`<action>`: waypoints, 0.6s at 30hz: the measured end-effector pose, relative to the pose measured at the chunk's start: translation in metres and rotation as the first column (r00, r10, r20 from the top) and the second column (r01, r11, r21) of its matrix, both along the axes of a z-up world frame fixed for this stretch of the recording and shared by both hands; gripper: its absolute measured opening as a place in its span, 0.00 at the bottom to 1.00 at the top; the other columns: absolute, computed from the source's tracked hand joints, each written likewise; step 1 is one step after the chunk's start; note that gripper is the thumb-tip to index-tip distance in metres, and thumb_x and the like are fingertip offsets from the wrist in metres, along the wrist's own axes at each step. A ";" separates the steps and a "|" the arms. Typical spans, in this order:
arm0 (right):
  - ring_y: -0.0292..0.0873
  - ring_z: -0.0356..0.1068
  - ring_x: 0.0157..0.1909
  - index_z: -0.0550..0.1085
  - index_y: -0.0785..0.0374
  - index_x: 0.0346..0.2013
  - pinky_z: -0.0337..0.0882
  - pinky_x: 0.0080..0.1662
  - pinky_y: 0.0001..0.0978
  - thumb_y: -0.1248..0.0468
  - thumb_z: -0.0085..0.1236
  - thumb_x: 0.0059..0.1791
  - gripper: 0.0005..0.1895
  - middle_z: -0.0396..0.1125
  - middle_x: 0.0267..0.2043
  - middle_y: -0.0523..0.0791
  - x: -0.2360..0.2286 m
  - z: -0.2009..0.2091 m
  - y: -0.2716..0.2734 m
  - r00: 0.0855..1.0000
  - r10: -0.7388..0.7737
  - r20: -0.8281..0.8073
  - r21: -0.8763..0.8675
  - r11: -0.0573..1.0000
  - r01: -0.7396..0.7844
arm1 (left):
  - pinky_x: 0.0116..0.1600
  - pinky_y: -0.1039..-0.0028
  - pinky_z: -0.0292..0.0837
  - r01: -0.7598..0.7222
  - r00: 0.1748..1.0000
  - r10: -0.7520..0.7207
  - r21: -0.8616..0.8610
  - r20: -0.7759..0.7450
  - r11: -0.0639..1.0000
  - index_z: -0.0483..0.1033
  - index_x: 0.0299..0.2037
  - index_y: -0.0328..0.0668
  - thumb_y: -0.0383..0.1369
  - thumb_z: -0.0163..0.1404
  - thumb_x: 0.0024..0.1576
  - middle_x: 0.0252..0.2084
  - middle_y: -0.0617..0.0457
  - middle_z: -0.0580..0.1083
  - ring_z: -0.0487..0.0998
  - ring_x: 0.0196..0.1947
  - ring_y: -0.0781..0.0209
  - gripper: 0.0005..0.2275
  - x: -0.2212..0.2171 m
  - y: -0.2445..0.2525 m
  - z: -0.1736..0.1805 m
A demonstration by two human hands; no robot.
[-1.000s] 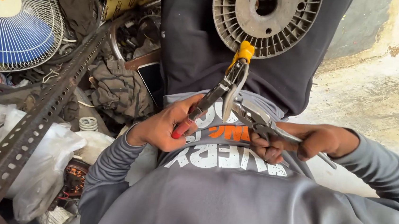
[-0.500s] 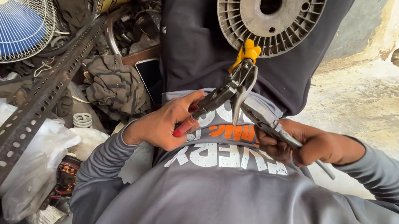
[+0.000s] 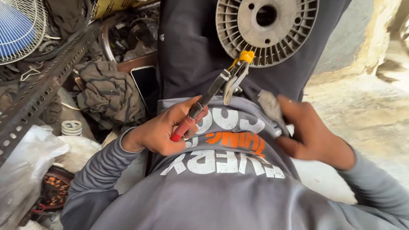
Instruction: Repairing a metal motor component using pliers and a screwdriver in a workshop setting.
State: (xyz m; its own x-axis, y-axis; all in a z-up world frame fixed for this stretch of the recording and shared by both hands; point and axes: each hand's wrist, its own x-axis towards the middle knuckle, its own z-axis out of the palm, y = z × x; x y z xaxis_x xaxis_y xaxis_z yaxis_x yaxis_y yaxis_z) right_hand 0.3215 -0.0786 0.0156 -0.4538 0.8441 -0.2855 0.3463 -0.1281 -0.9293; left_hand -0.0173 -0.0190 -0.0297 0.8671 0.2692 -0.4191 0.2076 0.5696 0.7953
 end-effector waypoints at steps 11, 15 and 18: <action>0.40 0.71 0.50 0.51 0.58 0.55 0.78 0.50 0.33 0.70 0.69 0.43 0.37 0.62 0.59 0.48 -0.070 -0.072 0.013 0.794 -0.532 -0.294 0.219 0.771 0.598 | 0.48 0.60 0.72 -0.147 0.987 0.093 0.499 0.131 0.854 0.69 0.35 0.25 0.18 0.50 0.42 0.47 0.34 0.68 0.75 0.43 0.38 0.10 0.046 0.003 0.017; 0.37 0.69 0.46 0.52 0.55 0.50 0.74 0.49 0.28 0.69 0.69 0.47 0.32 0.65 0.50 0.45 -0.066 -0.098 -0.004 0.741 -0.631 -0.229 0.413 0.626 0.661 | 0.47 0.61 0.73 -0.119 0.983 0.027 0.521 0.180 0.845 0.69 0.27 0.26 0.17 0.47 0.37 0.51 0.37 0.70 0.76 0.45 0.38 0.07 0.051 -0.002 0.007; 0.35 0.66 0.49 0.50 0.55 0.51 0.71 0.52 0.27 0.69 0.67 0.49 0.32 0.63 0.46 0.44 -0.067 -0.101 -0.013 0.737 -0.657 -0.159 0.387 0.646 0.658 | 0.41 0.61 0.73 -0.039 0.997 0.003 0.449 0.081 0.893 0.74 0.32 0.24 0.17 0.51 0.44 0.43 0.40 0.69 0.76 0.41 0.41 0.07 0.057 0.007 0.020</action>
State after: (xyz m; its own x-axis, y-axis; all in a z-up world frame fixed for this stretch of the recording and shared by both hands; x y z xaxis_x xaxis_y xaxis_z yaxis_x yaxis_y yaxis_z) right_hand 0.2547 -0.0921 -0.0853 0.2643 0.9543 0.1396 0.3120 0.0524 -0.9486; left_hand 0.0396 -0.0125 -0.0099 0.8836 0.4316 -0.1817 0.1280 0.1505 0.9803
